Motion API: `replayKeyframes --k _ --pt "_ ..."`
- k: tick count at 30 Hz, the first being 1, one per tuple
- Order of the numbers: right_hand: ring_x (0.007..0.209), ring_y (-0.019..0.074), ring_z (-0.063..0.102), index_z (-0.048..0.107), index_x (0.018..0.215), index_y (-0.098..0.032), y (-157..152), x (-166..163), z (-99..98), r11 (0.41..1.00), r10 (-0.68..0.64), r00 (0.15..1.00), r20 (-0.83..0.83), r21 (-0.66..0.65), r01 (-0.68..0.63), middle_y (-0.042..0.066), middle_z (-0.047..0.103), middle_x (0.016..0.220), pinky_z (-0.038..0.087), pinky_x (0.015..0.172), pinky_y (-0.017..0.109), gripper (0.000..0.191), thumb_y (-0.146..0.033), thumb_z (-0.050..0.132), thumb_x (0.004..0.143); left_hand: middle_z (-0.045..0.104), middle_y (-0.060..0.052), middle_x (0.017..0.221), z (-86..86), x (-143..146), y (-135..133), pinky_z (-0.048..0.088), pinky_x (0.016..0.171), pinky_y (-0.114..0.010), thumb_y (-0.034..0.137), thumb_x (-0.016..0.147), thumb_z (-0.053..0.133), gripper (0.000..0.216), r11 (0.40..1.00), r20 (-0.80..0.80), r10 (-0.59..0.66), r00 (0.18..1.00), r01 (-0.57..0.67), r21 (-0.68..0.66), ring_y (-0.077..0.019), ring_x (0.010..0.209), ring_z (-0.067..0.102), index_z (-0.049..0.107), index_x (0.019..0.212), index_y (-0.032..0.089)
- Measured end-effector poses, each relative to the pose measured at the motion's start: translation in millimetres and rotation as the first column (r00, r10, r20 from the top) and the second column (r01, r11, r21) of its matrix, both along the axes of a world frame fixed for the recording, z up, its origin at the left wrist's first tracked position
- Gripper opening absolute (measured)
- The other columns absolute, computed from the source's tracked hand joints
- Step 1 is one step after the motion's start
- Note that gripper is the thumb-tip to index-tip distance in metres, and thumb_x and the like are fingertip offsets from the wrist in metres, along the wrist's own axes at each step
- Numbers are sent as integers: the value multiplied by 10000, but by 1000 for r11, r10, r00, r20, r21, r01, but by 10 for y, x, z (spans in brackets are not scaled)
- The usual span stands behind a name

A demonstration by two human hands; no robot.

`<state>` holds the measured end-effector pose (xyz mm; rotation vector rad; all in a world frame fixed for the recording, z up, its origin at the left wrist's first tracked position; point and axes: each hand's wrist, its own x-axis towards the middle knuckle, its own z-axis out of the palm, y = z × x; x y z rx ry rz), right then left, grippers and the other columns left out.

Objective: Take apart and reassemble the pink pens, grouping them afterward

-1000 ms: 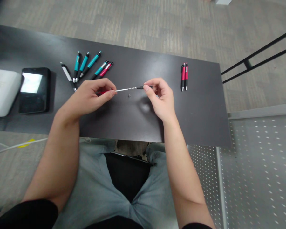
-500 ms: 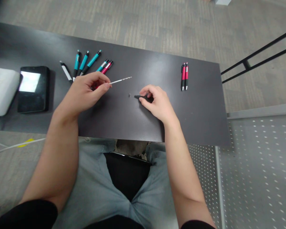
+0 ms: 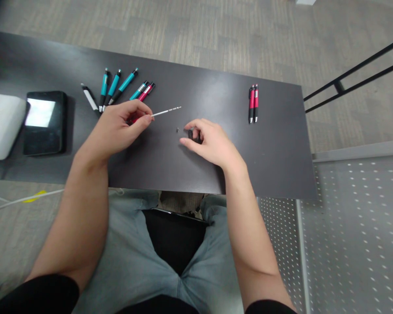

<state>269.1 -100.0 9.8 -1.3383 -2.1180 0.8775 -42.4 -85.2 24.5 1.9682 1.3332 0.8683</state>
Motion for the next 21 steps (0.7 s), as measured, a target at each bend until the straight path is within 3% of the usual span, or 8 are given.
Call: replayKeyframes --k 3,7,10,21 --pt "923 280 716 897 1349 -270 19 166 43 993 100 995 -26 -65 -101 68 841 1114 661 936 472 474 -381 988 897 763 -28 878 11 -24 -6 542 802 -367 410 1068 721 197 1000 -17 4 1000 -4 -9 -223 810 659 824 1047 243" --pt "894 260 698 911 1276 -294 16 208 40 997 55 998 -25 -59 -57 71 819 1159 698 972 483 394 -347 1000 895 763 -27 878 15 -33 -3 541 802 -364 406 1077 729 195 1000 -31 2 1000 -2 -12 -222 816 658 835 1063 242" --pt "902 252 689 908 1273 -280 0 158 37 998 37 999 -18 -48 -37 93 775 1282 711 971 493 519 -449 1117 829 768 -28 885 11 -38 -1 542 807 -363 390 1083 724 194 1000 -37 -1 999 1 -8 -221 818 665 843 1077 237" --pt "993 275 791 937 1289 -330 16 352 65 984 92 989 -116 -143 -108 105 777 1376 764 997 526 539 -587 1136 859 749 -21 861 29 -64 -18 531 815 -368 388 1071 704 185 1000 -27 14 1000 -14 1 -218 792 630 817 1050 243"
